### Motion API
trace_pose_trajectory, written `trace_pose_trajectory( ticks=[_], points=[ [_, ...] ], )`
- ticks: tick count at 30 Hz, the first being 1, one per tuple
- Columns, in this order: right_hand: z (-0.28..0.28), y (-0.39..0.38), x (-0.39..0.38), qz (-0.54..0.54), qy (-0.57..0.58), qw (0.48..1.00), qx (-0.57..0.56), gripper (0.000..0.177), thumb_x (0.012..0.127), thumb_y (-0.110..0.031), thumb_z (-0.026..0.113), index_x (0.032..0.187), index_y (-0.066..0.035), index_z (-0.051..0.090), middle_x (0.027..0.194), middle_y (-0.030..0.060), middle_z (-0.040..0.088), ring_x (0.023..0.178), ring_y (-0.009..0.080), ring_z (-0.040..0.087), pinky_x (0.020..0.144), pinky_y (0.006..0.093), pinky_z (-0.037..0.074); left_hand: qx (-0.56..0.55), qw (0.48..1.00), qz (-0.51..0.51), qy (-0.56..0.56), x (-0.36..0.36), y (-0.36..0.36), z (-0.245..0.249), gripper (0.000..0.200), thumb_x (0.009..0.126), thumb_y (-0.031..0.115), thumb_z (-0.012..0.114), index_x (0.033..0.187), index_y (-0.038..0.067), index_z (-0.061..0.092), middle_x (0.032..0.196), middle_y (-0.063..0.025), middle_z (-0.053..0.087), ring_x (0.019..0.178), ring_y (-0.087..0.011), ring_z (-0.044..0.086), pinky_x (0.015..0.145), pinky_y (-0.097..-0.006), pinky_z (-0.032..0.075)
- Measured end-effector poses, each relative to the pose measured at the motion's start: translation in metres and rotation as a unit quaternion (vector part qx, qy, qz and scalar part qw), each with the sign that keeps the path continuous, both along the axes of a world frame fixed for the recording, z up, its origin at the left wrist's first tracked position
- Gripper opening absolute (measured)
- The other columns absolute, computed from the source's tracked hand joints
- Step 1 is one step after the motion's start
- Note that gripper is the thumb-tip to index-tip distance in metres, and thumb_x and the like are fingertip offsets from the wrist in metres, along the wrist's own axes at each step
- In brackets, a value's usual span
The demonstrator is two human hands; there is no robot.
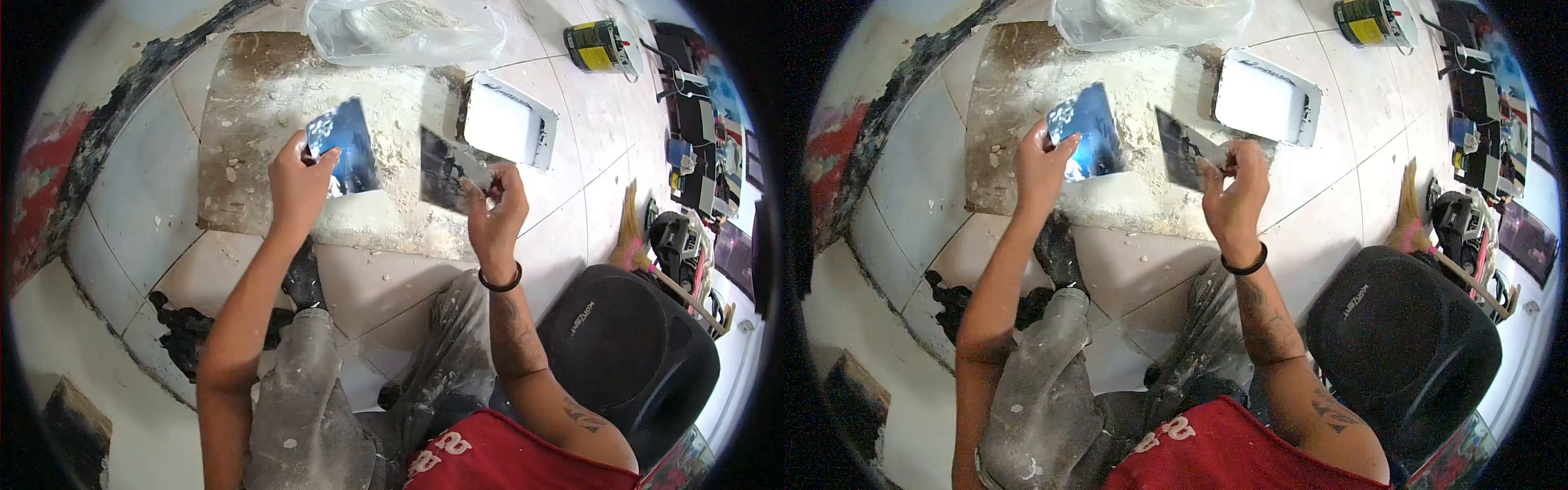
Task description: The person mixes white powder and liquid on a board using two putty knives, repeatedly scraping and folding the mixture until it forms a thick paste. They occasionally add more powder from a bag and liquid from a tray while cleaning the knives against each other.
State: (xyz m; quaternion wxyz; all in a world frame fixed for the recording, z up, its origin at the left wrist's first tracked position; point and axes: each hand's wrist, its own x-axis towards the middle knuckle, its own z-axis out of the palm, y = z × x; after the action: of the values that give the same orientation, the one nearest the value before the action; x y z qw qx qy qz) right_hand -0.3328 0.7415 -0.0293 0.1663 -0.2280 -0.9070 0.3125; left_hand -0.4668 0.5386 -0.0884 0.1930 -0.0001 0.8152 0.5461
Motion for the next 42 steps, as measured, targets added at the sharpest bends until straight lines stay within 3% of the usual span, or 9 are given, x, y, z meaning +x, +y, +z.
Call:
trace_pose_trajectory(
  ticks=[3, 4, 9, 13, 17, 21, 28, 36, 42],
  points=[
    [-0.007, -0.026, 0.004, -0.017, -0.039, 0.997, -0.071, 0.028, 0.085, -0.005, 0.066, 0.103, -0.001, 0.045, 0.065, 0.0170, 0.052, 0.052, 0.0300, 0.053, 0.051, 0.0373, 0.041, 0.076, 0.995, 0.059, -0.026, 0.016, 0.000, -0.012, 0.018, 0.079, 0.003, 0.068, 0.096, 0.000, 0.062, 0.076, -0.0077, 0.068, 0.064, -0.0142, 0.062, 0.062, -0.0305, 0.049],
    [-0.006, -0.036, 0.004, -0.017, -0.036, 0.993, -0.109, 0.027, 0.086, -0.003, 0.066, 0.104, 0.000, 0.046, 0.068, 0.0075, 0.047, 0.058, 0.0118, 0.042, 0.053, 0.0276, 0.038, 0.082, 0.994, 0.058, -0.030, 0.019, -0.001, -0.014, 0.018, 0.079, 0.003, 0.067, 0.096, -0.001, 0.062, 0.076, -0.0079, 0.068, 0.064, -0.0143, 0.062, 0.063, -0.0307, 0.049],
    [-0.013, -0.057, 0.001, 0.137, -0.022, 0.988, -0.074, 0.027, 0.084, -0.001, 0.064, 0.109, 0.000, 0.055, 0.085, 0.0168, 0.060, 0.069, 0.0284, 0.060, 0.061, 0.0350, 0.048, 0.076, 0.996, 0.041, -0.033, 0.029, -0.002, 0.005, 0.017, 0.079, 0.001, 0.065, 0.096, -0.003, 0.062, 0.075, -0.0097, 0.067, 0.061, -0.0149, 0.061, 0.058, -0.0317, 0.048],
    [-0.014, -0.068, -0.005, 0.235, -0.065, 0.970, -0.004, 0.034, 0.081, 0.003, 0.058, 0.115, 0.000, 0.056, 0.096, 0.0177, 0.057, 0.091, 0.0350, 0.058, 0.076, 0.0415, 0.050, 0.096, 0.993, 0.036, -0.056, 0.032, -0.003, 0.004, 0.016, 0.079, 0.000, 0.064, 0.095, -0.004, 0.062, 0.073, -0.0088, 0.065, 0.059, -0.0133, 0.060, 0.056, -0.0305, 0.047],
    [-0.034, -0.052, -0.029, 0.199, -0.109, 0.974, -0.018, 0.032, 0.080, 0.004, 0.056, 0.112, 0.002, 0.056, 0.091, 0.0197, 0.057, 0.081, 0.0385, 0.058, 0.071, 0.0444, 0.050, 0.160, 0.981, 0.046, -0.103, 0.035, -0.005, 0.004, 0.017, 0.079, 0.000, 0.064, 0.096, -0.003, 0.062, 0.076, -0.0061, 0.066, 0.063, -0.0106, 0.059, 0.058, -0.0290, 0.048],
    [-0.022, -0.034, -0.031, 0.140, -0.044, 0.988, -0.037, 0.018, 0.083, -0.002, 0.061, 0.100, 0.003, 0.059, 0.088, 0.0201, 0.059, 0.075, 0.0379, 0.059, 0.065, 0.0397, 0.047, 0.146, 0.983, 0.063, -0.089, 0.034, -0.009, -0.004, 0.020, 0.079, -0.001, 0.064, 0.098, -0.002, 0.062, 0.080, -0.0059, 0.067, 0.067, -0.0095, 0.060, 0.062, -0.0270, 0.048],
    [0.010, -0.056, -0.013, 0.226, -0.120, 0.963, -0.085, 0.038, 0.079, 0.004, 0.060, 0.116, -0.005, 0.060, 0.099, 0.0157, 0.060, 0.079, 0.0334, 0.063, 0.070, 0.0399, 0.052, 0.117, 0.983, 0.035, -0.140, 0.033, -0.007, 0.005, 0.015, 0.080, -0.003, 0.063, 0.095, -0.004, 0.063, 0.080, -0.0045, 0.067, 0.067, -0.0096, 0.060, 0.062, -0.0266, 0.048],
    [-0.006, -0.013, -0.042, 0.239, -0.028, 0.970, -0.043, 0.035, 0.080, 0.004, 0.057, 0.114, -0.003, 0.062, 0.095, 0.0166, 0.060, 0.075, 0.0349, 0.061, 0.068, 0.0410, 0.050, 0.217, 0.934, 0.066, -0.275, 0.029, -0.018, 0.000, 0.011, 0.079, 0.005, 0.067, 0.090, 0.000, 0.067, 0.078, -0.0049, 0.067, 0.059, -0.0100, 0.061, 0.049, -0.0252, 0.049],
    [0.025, -0.011, 0.003, 0.385, -0.079, 0.919, 0.023, 0.039, 0.076, 0.003, 0.061, 0.115, -0.005, 0.063, 0.095, 0.0113, 0.058, 0.079, 0.0262, 0.058, 0.067, 0.0362, 0.051, 0.172, 0.929, 0.082, -0.317, 0.016, -0.032, 0.000, 0.011, 0.079, 0.010, 0.068, 0.088, 0.003, 0.068, 0.078, -0.0038, 0.067, 0.055, -0.0093, 0.059, 0.046, -0.0244, 0.048]
  ],
)
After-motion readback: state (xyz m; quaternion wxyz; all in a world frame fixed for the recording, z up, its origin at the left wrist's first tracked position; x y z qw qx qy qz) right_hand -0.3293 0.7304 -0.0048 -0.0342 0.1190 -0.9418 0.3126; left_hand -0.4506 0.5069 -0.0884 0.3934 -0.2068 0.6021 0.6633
